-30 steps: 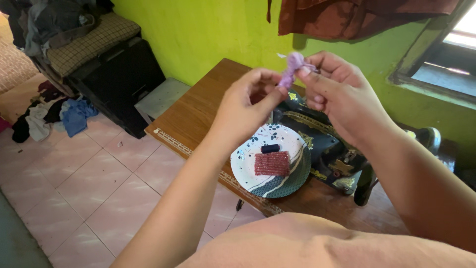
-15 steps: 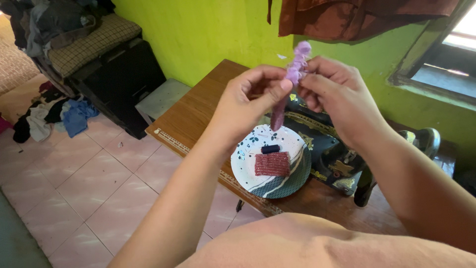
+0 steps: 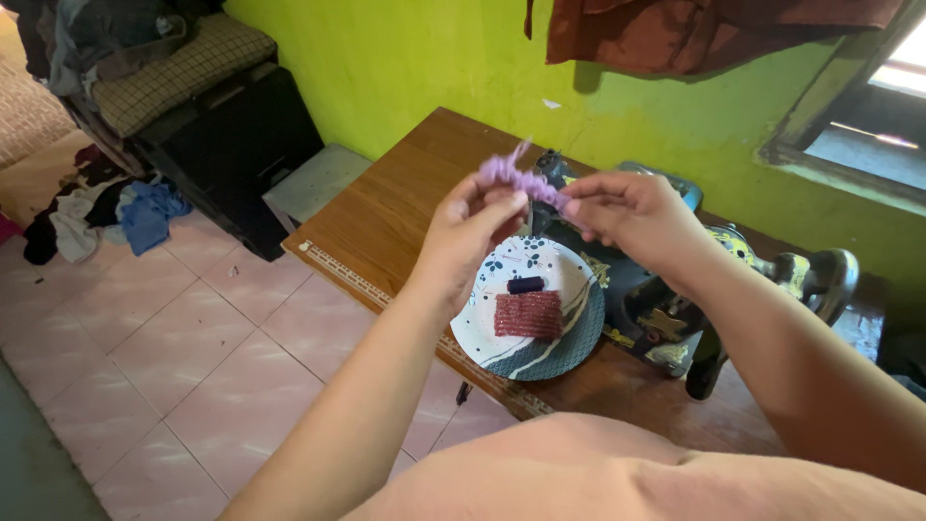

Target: The person handles sewing supplies on a table, including a purple thread-like item and a small transparent bag containing needles and buttons. They open the bag, remove a needle, and then handle a small spool of thread, winding it by hand. The items are placed on a plate next to a sewing machine.

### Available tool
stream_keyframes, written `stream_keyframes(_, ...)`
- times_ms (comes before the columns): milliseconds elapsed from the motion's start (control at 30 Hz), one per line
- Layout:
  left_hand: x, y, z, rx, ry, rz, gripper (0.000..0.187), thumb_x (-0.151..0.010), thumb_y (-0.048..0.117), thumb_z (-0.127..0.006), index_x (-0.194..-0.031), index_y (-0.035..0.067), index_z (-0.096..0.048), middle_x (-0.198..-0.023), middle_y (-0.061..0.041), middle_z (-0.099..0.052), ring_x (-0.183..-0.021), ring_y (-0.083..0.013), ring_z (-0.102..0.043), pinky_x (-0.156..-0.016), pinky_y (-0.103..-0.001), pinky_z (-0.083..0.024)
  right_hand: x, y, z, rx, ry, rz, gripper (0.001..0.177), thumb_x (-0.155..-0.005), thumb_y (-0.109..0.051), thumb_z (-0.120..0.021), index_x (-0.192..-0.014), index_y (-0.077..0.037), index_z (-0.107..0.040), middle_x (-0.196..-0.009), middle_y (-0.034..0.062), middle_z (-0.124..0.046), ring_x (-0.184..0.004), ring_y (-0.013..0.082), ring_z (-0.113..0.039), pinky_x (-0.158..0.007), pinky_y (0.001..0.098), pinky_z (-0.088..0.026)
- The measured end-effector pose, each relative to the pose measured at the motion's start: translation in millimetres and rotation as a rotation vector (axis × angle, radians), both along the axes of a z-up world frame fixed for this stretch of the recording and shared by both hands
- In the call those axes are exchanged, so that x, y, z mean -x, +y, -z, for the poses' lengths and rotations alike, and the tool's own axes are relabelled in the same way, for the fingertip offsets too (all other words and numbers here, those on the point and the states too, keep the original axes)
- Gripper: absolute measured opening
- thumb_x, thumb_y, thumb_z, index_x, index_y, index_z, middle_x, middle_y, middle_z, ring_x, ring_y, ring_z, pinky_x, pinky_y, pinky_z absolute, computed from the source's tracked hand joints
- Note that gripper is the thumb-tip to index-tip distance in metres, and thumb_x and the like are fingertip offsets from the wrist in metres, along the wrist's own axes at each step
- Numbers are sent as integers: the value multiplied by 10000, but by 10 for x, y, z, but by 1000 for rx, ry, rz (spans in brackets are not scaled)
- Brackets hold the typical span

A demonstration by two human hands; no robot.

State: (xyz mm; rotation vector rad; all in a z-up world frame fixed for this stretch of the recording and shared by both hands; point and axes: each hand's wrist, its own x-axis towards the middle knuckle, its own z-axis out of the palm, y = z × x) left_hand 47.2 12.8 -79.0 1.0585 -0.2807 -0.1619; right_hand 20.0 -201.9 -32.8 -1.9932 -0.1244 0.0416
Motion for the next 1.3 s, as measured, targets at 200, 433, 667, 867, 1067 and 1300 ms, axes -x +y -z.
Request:
stream_keyframes(200,-55,72,672,-250,154,-57,273,-910,232,-755,-1123,68,-711,-996,-45,-681,-901,-116,-653,-861,-279,-551,-169,-182,614,109,176,39,250,-879,-195,-754,-1107,-99,-788,-863,39,-756,-696,95,-593,-634,268,-480)
stream_keyframes(433,-19,131,1768,-503,210,-34,253,-850,132,-784,-1082,57,-715,-1013,-51,-715,-940,-131,-680,-848,-282,-582,-269,-351,1745,14,218,-73,215,-824,-62,-779,-1033,-15,-780,-879,68,-774,-778,111,-700,-737,271,-574)
stream_keyframes(667,74,161,2019,-713,289,-43,210,-836,93,-795,-1037,68,-740,-1023,-59,-715,-917,-145,-667,-820,-286,-557,-234,-459,2436,-98,362,-33,228,-817,-53,-769,-1041,-13,-748,-835,63,-733,-749,143,-680,-706,296,-563)
stream_keyframes(867,72,146,2127,-797,205,-44,184,-811,85,-816,-984,78,-754,-934,-42,-753,-847,-130,-700,-789,-284,-576,-264,-496,2724,17,268,-93,211,-785,-65,-832,-971,-2,-758,-853,58,-752,-796,124,-691,-756,277,-562)
stream_keyframes(1067,98,136,2266,-893,145,-50,179,-788,93,-840,-947,80,-757,-917,-30,-787,-854,-118,-729,-775,-276,-566,-201,-517,2788,107,294,-72,191,-743,-58,-844,-920,-31,-779,-840,58,-775,-786,127,-709,-752,277,-568)
stream_keyframes(1300,153,182,2353,-863,143,-51,206,-779,80,-829,-966,64,-743,-979,-55,-777,-853,-142,-733,-761,-286,-571,-197,-536,2912,117,303,-92,173,-729,-28,-825,-896,-30,-781,-801,63,-773,-742,136,-709,-699,288,-571)
